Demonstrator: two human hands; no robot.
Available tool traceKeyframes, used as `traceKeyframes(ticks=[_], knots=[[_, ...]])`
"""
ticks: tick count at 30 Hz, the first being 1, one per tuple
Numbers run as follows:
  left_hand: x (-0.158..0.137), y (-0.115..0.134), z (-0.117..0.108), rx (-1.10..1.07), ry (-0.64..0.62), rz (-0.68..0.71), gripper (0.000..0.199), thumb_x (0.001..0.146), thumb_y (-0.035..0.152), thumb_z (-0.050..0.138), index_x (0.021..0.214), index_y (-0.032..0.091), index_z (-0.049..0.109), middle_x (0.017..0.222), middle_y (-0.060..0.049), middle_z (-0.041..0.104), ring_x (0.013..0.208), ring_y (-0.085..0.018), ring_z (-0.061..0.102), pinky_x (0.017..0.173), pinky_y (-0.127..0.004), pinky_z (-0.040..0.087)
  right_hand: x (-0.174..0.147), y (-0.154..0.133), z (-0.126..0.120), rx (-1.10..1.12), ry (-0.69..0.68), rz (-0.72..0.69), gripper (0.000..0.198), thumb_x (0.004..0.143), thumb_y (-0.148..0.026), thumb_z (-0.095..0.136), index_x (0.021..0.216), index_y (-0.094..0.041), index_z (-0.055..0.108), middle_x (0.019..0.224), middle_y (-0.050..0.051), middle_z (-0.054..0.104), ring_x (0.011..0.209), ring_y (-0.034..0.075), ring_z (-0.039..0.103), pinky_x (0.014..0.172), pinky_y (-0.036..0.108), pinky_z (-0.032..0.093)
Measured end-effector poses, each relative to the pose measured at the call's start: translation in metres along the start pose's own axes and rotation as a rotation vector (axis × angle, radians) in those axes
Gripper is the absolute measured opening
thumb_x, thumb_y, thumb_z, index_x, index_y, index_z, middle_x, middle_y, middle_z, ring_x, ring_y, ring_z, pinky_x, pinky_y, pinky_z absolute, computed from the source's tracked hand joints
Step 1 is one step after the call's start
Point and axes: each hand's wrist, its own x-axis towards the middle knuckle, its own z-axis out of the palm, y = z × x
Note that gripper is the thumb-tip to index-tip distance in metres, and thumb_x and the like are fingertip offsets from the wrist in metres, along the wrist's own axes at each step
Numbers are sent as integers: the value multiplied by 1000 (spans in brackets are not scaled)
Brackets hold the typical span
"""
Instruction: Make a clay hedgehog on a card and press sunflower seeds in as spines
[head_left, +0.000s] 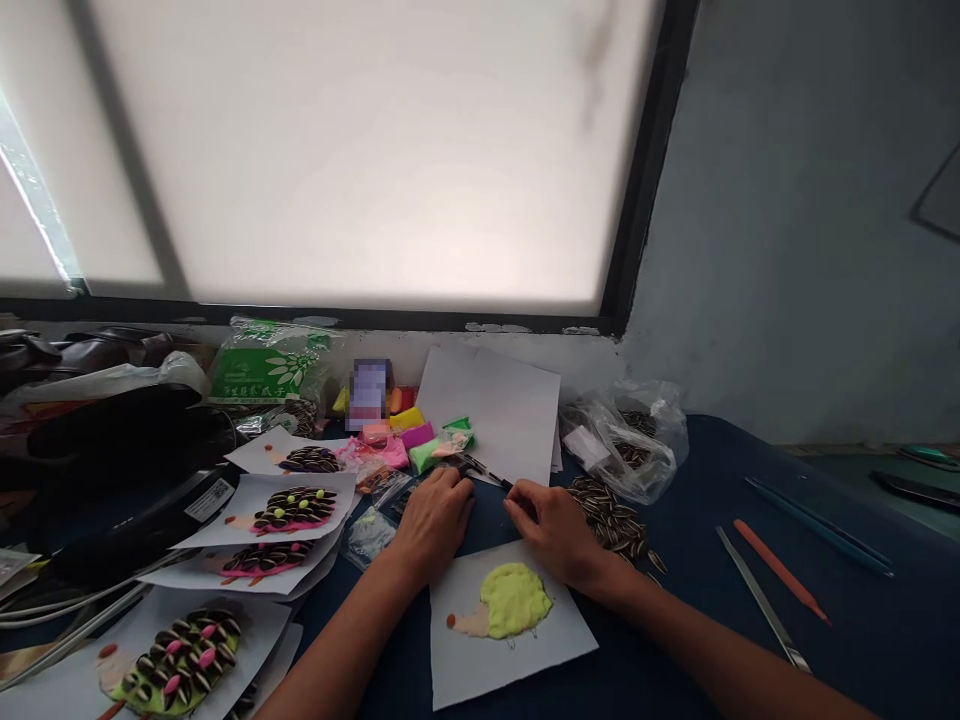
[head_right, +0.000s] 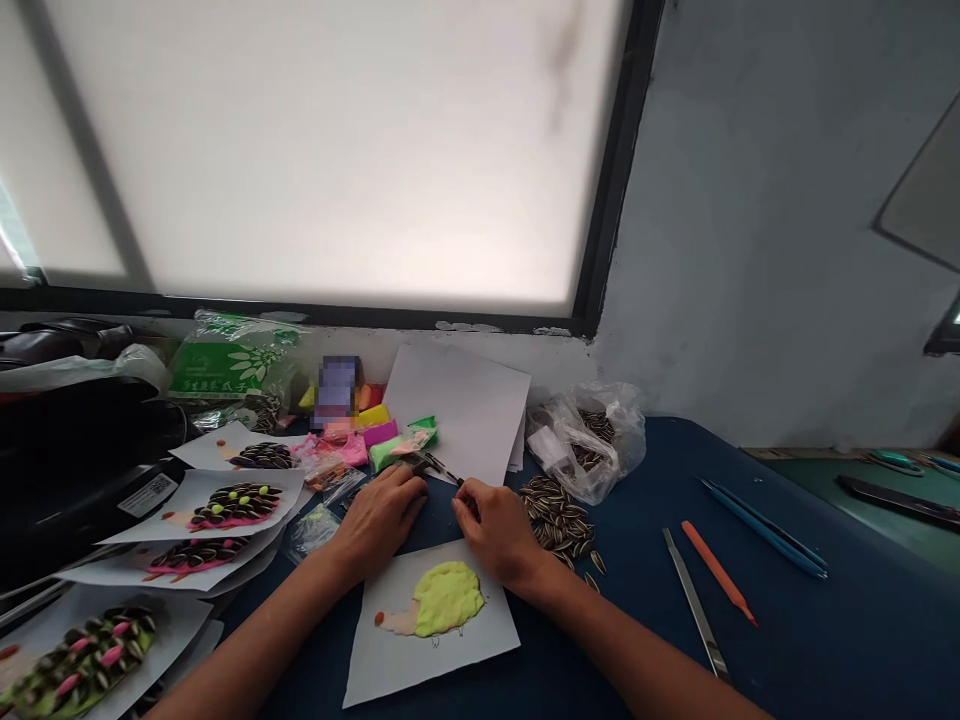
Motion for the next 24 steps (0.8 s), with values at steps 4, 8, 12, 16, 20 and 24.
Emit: traceKeyframes(ticks=[4, 8, 12, 16, 20, 24], knots=[[0, 0, -1, -7, -11, -6, 23, 95, 20, 43, 94, 17, 66, 97, -9, 62, 95, -24, 56, 80, -34, 45, 3, -1, -3, 31, 28, 2, 35, 90, -37, 50, 60, -21, 47, 53, -2, 45, 50, 13, 39, 52, 28, 25], [1, 0, -1, -19, -1, -14, 22, 94, 19, 44, 94, 18, 66, 97, -9, 63, 95, -24, 57, 80, -34, 45, 7, -3, -7, 153, 27, 33, 41, 94, -45, 40, 61, -21, 42, 56, -3, 43, 52, 12, 39, 51, 26, 31], [0, -1, 2, -24, 22, -11, 22, 93, 19, 44, 92, 18, 66, 95, -9, 64, 94, -25, 58, 80, -34, 45, 8, -10, -6, 478, -67, 162, 29, 86, -46, 54, 76, -19, 53, 69, -1, 55, 55, 10, 47, 49, 23, 36], [2, -8, 7, -194, 119, -37, 21, 90, 19, 46, 91, 19, 67, 95, -8, 67, 93, -23, 61, 80, -32, 46, 7, -15, -2, 703, -131, 289, 35, 75, -50, 67, 83, -17, 59, 76, 1, 63, 56, 9, 52, 47, 20, 35], [8, -20, 5, -555, 266, -191, 23, 90, 24, 45, 94, 19, 66, 81, -4, 71, 75, -18, 65, 72, -28, 48, 8, -12, -1, 728, -114, 343, 41, 77, -57, 62, 78, -15, 61, 71, 1, 63, 55, 9, 54, 47, 20, 36], [13, -28, -11, -579, 309, -286, 27, 88, 31, 46, 96, 17, 67, 80, -5, 72, 74, -20, 66, 67, -28, 48, 9, -7, -2, 761, -124, 358, 44, 79, -58, 59, 77, -15, 61, 68, 0, 62, 52, 8, 52, 46, 19, 36]])
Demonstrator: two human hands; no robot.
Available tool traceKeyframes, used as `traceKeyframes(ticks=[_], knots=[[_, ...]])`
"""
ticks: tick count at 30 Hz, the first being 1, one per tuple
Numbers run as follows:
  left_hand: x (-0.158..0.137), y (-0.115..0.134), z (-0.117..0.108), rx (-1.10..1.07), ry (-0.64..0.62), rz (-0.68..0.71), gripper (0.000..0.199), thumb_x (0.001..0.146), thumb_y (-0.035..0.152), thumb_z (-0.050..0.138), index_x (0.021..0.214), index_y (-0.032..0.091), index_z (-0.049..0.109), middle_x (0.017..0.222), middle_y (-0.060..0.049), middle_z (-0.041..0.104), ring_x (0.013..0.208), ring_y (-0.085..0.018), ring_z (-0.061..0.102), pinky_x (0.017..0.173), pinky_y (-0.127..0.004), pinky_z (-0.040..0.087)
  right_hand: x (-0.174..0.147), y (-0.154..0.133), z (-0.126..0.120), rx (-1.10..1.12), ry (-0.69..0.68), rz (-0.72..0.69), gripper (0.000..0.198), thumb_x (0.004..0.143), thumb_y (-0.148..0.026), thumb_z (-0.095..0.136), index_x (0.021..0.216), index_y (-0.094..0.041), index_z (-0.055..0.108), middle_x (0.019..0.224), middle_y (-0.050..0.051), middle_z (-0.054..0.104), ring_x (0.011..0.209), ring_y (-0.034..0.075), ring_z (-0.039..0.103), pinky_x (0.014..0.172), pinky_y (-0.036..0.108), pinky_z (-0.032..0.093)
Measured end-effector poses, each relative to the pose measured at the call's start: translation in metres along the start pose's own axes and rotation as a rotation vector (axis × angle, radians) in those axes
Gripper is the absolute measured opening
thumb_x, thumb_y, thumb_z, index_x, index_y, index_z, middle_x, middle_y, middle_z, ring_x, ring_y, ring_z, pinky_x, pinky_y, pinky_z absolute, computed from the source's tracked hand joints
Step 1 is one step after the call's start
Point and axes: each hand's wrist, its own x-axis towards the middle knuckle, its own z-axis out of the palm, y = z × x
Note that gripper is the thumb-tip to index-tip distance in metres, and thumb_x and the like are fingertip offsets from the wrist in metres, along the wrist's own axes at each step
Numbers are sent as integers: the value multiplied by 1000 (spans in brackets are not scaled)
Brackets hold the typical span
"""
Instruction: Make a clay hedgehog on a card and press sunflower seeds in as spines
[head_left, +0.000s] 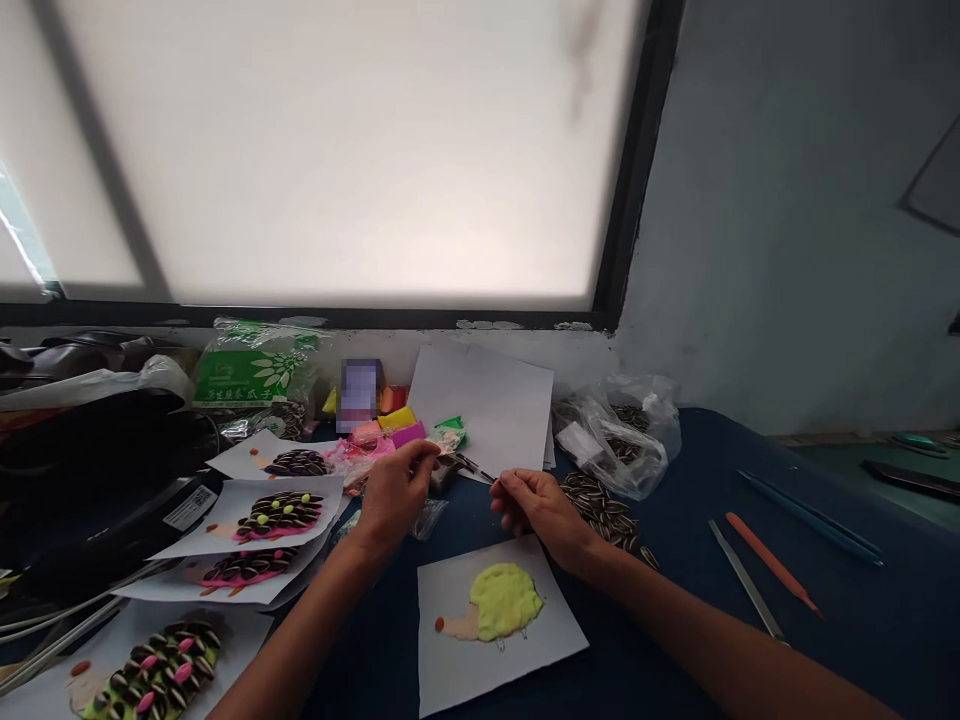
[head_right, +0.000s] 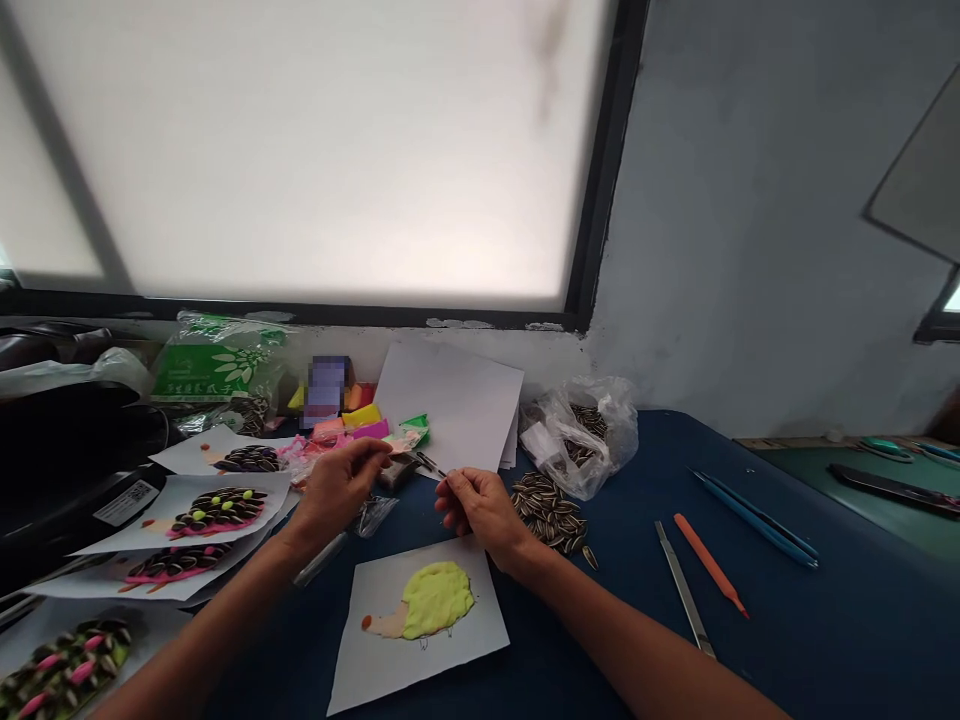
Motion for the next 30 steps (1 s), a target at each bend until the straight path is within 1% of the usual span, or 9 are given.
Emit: traceKeyframes(ticks=[1, 3, 6, 10, 14, 18, 22, 27, 30], knots=[[2, 2, -4, 71, -13, 1, 26, 87, 30, 46, 95, 18, 68, 83, -5, 73, 77, -21, 66, 69, -29, 47, 0, 0, 0, 7, -4, 6, 44, 79, -58, 58, 77, -15, 61, 68, 0, 62, 51, 7, 52, 46, 19, 36], [3, 4, -10, 294, -117, -5, 23, 85, 22, 48, 95, 20, 69, 95, -7, 73, 89, -23, 66, 73, -29, 45, 0, 0, -1, 17, -16, 14, 44, 79, -58, 59, 77, -14, 61, 69, 1, 62, 52, 7, 52, 46, 19, 37], [1, 5, -16, 512, -261, 0, 30, 72, 5, 52, 91, 21, 69, 100, -8, 72, 95, -26, 64, 74, -29, 43, 1, 1, -2, 10, -17, 8, 41, 78, -55, 62, 77, -14, 62, 70, 2, 64, 54, 8, 55, 49, 20, 39], [-2, 4, -17, 652, -362, 27, 40, 64, 1, 52, 97, 21, 66, 98, -9, 71, 94, -27, 64, 73, -29, 43, 3, 2, -7, -36, 66, -45, 34, 75, -49, 68, 78, -16, 61, 73, 1, 64, 64, 11, 58, 59, 23, 45], [-2, 3, -19, 677, -368, 23, 38, 66, 3, 52, 98, 19, 65, 99, -13, 70, 96, -31, 64, 75, -34, 43, 5, 2, -10, -98, 121, -97, 30, 74, -45, 69, 77, -17, 59, 73, -1, 60, 64, 11, 56, 61, 24, 45], [2, 0, -23, 649, -349, 11, 25, 66, 6, 55, 84, 18, 67, 97, -15, 69, 98, -35, 62, 79, -39, 42, 2, 1, -6, -166, 75, -118, 35, 81, -50, 60, 67, -18, 54, 63, -3, 56, 51, 10, 49, 50, 24, 40], [6, -2, -27, 536, -332, -11, 13, 61, 8, 59, 67, 19, 64, 86, -12, 68, 90, -32, 63, 73, -35, 43, -3, 0, 1, -223, 45, -146, 39, 86, -48, 54, 60, -19, 50, 54, -4, 49, 46, 10, 44, 46, 24, 36], [11, 3, -25, 276, -334, -30, 11, 67, 19, 57, 76, 19, 63, 75, -2, 67, 72, -19, 64, 61, -26, 45, -3, -1, 3, -222, 1, -204, 13, 79, -32, 62, 79, -18, 62, 70, -1, 58, 60, 12, 53, 56, 25, 43], [12, 9, -22, 5, -385, -68, 14, 67, 27, 58, 77, 18, 61, 72, 0, 66, 67, -16, 63, 58, -23, 46, -1, -2, 3, -175, -11, -230, 13, 78, -30, 62, 79, -17, 64, 69, -1, 57, 61, 12, 51, 59, 25, 44]])
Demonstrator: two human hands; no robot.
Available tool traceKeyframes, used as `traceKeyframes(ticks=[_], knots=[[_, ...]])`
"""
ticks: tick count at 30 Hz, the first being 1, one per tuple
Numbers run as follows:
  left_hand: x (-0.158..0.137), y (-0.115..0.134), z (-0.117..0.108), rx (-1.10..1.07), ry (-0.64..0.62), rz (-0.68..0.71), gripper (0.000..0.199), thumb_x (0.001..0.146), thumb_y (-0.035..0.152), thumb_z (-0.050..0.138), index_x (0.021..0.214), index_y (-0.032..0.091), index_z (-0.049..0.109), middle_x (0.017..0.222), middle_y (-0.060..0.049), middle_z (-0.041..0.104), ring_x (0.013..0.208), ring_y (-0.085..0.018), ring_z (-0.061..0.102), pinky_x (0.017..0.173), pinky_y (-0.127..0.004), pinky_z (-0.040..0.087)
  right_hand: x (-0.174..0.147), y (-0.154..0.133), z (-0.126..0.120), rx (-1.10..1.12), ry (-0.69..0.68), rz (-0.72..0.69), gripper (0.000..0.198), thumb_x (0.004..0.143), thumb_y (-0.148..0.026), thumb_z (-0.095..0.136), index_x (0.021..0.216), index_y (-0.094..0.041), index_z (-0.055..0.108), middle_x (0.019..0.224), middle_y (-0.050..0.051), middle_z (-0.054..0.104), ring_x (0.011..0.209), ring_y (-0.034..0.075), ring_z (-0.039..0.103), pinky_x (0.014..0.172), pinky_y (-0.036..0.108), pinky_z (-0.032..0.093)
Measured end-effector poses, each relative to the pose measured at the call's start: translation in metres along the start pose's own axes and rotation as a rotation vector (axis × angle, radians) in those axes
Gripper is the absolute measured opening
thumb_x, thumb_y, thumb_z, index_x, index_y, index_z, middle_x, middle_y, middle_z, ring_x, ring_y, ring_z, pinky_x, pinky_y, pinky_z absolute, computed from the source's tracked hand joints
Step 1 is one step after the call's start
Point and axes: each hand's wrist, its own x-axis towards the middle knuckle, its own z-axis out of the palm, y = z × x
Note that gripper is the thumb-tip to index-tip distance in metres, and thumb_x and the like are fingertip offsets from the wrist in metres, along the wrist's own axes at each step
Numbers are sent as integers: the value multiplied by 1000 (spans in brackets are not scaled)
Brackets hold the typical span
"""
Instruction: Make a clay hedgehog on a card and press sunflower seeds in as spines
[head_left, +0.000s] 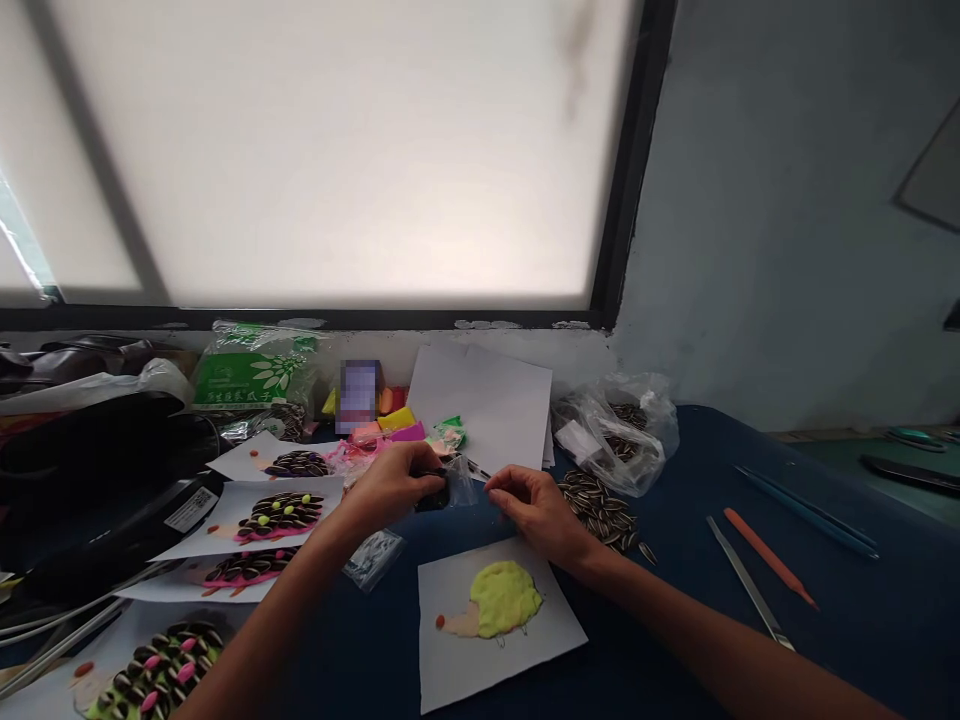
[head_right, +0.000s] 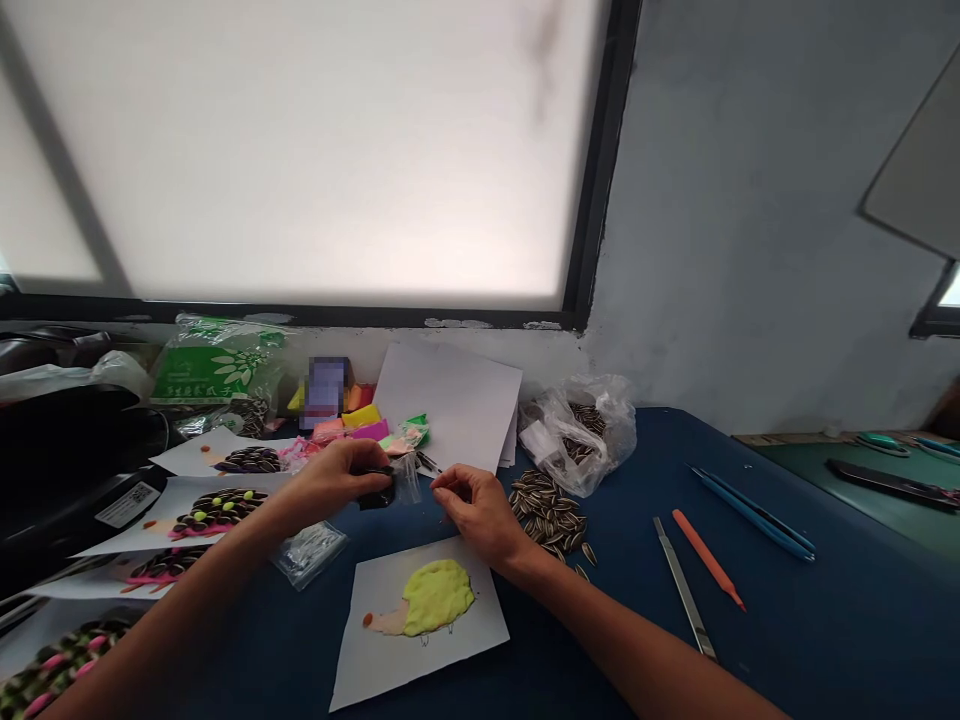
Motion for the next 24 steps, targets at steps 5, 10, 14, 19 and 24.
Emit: traceKeyframes(ticks=[5, 10, 14, 19, 24], knots=[[-4, 13, 6, -265, -51, -73, 21, 60, 30, 64, 76, 17, 61, 71, 0, 63, 65, -15, 59, 55, -24, 44, -1, -8, -2, -38, 67, -65, 17, 81, -33, 62, 82, -17, 67, 64, -2, 55, 58, 11, 45, 53, 23, 39], [-9, 23, 12, -375, -123, -170, 28, 58, 32, 69, 79, 17, 57, 65, 3, 58, 57, -12, 53, 49, -22, 40, 0, -10, -4, -78, 53, -27, 15, 80, -29, 60, 82, -16, 67, 67, 1, 60, 61, 13, 53, 50, 23, 40], [-13, 27, 11, -482, -162, -125, 34, 61, 40, 72, 80, 16, 57, 64, 4, 57, 57, -10, 50, 50, -19, 36, 3, -9, -9, 0, 25, 59, 16, 79, -31, 60, 82, -15, 65, 71, 2, 62, 66, 15, 60, 50, 22, 43], [-14, 25, 12, -541, -168, -124, 36, 61, 43, 74, 80, 16, 59, 64, 4, 57, 57, -8, 47, 50, -19, 31, 5, -13, -13, 77, -51, 70, 17, 74, -31, 65, 79, -15, 69, 72, 1, 64, 67, 12, 58, 59, 24, 46], [-12, 20, 17, -591, -210, -106, 33, 59, 35, 78, 79, 14, 61, 62, 4, 58, 57, -10, 50, 52, -21, 36, 5, -10, -10, 81, -77, 35, 12, 70, -26, 68, 74, -15, 72, 66, 0, 64, 62, 11, 53, 60, 25, 44]])
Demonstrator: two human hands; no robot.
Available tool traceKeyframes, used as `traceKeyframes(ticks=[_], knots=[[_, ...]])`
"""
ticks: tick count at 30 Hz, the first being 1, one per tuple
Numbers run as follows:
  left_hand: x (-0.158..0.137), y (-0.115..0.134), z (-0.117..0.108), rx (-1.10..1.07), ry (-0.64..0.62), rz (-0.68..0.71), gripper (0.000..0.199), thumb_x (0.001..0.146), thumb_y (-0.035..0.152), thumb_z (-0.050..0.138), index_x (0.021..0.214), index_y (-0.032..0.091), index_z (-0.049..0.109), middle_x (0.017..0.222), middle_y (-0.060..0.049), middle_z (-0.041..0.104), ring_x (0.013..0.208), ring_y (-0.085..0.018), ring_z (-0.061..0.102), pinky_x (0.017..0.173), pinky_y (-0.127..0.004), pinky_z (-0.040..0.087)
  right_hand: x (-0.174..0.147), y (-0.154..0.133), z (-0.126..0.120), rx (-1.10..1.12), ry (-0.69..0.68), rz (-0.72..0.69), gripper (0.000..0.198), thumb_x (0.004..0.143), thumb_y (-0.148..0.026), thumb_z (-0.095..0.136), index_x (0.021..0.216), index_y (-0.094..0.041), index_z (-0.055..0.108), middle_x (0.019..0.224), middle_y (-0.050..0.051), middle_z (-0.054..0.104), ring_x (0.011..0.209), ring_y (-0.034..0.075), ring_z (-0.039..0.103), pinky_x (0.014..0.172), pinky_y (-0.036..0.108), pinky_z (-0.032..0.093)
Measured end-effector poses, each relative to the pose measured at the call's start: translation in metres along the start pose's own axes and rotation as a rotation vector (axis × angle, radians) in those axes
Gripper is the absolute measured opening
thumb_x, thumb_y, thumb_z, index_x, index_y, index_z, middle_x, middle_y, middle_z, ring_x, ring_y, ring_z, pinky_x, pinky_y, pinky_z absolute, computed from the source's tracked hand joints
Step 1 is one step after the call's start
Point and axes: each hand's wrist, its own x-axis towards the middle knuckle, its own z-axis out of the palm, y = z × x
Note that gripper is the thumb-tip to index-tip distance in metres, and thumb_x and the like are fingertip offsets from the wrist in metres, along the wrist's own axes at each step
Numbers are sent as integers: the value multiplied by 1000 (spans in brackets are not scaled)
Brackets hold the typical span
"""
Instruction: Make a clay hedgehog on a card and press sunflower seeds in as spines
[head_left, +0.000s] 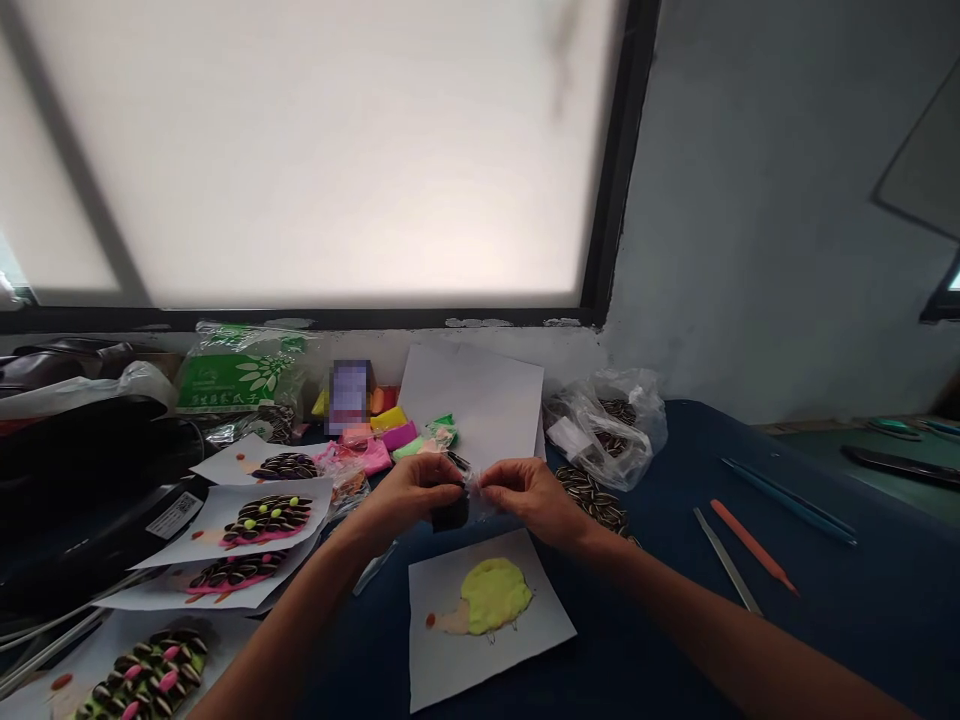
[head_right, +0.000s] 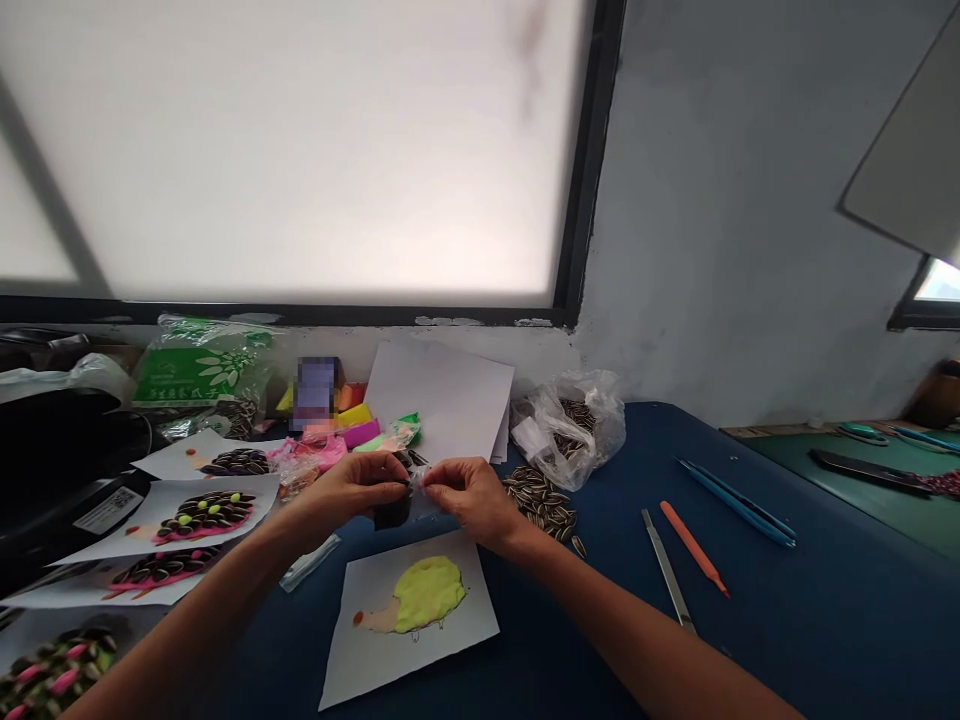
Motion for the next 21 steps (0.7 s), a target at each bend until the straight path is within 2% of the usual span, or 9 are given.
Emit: traceKeyframes(ticks=[5, 14, 18, 21], knots=[[2, -2, 1, -78, 21, 41, 33, 56, 28, 80, 81, 14, 64, 69, 2, 64, 64, -12, 55, 63, -25, 42, -1, 4, 1, -2, 20, -17, 11, 69, -25, 69, 72, -15, 71, 66, -1, 64, 61, 11, 53, 60, 25, 43], [5, -5, 6, 47, 11, 29, 32, 63, 41, 75, 73, 12, 69, 66, -1, 62, 62, -13, 52, 60, -26, 40, -6, 0, 5, -202, 103, -218, 9, 76, -23, 67, 75, -16, 74, 78, 4, 68, 73, 17, 60, 66, 28, 47], [5, -5, 7, 52, 71, 37, 35, 63, 46, 74, 70, 13, 66, 62, 0, 58, 59, -12, 49, 56, -25, 37, -6, 2, 3, -336, 122, -175, 10, 76, -21, 67, 70, -15, 73, 66, 2, 65, 62, 14, 55, 57, 25, 41], [6, -5, 7, 26, 94, 38, 36, 63, 48, 73, 69, 13, 65, 61, 1, 56, 56, -11, 46, 53, -23, 34, -5, 2, 2, -335, 117, -149, 11, 76, -22, 67, 69, -15, 72, 62, 1, 62, 58, 12, 51, 55, 24, 39]])
